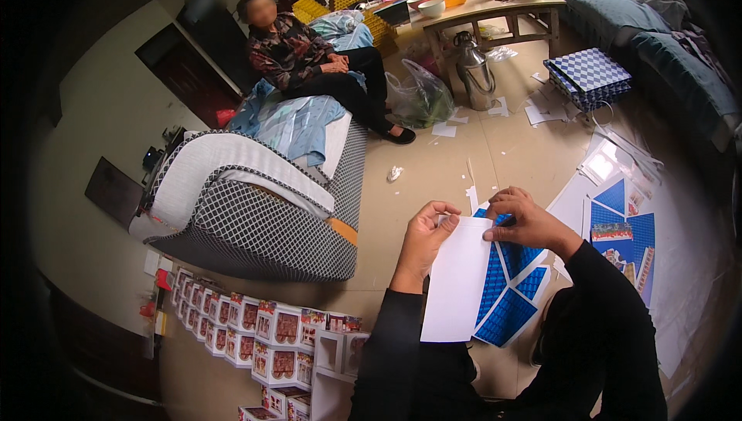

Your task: The person sits on the floor and assembles small paper boxes. They pick up flat blue and white paper pieces, fold them into box shapes, and place them on the floor. The person handles multiple pieces one by one, folding and stacking them.

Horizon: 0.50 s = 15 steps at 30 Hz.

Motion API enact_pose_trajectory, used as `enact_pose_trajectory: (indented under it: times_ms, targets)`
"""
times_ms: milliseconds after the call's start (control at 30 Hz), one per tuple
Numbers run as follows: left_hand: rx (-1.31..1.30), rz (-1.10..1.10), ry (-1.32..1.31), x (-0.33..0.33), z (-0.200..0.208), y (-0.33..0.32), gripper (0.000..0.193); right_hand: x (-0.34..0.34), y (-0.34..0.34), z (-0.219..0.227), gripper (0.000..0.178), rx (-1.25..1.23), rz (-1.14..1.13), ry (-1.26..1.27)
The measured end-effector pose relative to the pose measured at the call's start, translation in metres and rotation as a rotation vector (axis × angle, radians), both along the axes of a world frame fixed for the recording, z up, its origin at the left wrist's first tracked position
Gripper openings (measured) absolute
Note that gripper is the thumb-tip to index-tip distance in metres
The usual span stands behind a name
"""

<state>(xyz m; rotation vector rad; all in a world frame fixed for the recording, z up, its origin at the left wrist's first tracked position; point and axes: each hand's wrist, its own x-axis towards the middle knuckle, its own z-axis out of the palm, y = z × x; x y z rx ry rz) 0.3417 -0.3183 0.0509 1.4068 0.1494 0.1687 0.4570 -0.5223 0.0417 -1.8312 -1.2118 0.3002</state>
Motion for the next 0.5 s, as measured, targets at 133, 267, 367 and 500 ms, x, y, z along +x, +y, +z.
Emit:
enact_pose_trajectory:
  times_ms: [133, 267, 367, 500]
  targets:
    - [-0.022, -0.010, 0.030, -0.004, 0.011, -0.014, 0.028, 0.004, -0.009, 0.003, 0.025, 0.035, -0.020, 0.079]
    - [0.137, -0.159, 0.249, -0.013, 0.020, -0.021, 0.034, 0.014, -0.021, 0.006, 0.025, 0.107, -0.103, 0.041]
    - [0.090, -0.142, 0.213, -0.015, 0.016, -0.022, 0.035, 0.018, -0.021, 0.016, 0.032, 0.208, -0.198, -0.128]
    - [-0.011, -0.028, 0.070, -0.011, 0.014, -0.021, 0.032, 0.005, -0.020, 0.018, 0.070, 0.270, -0.530, -0.242]
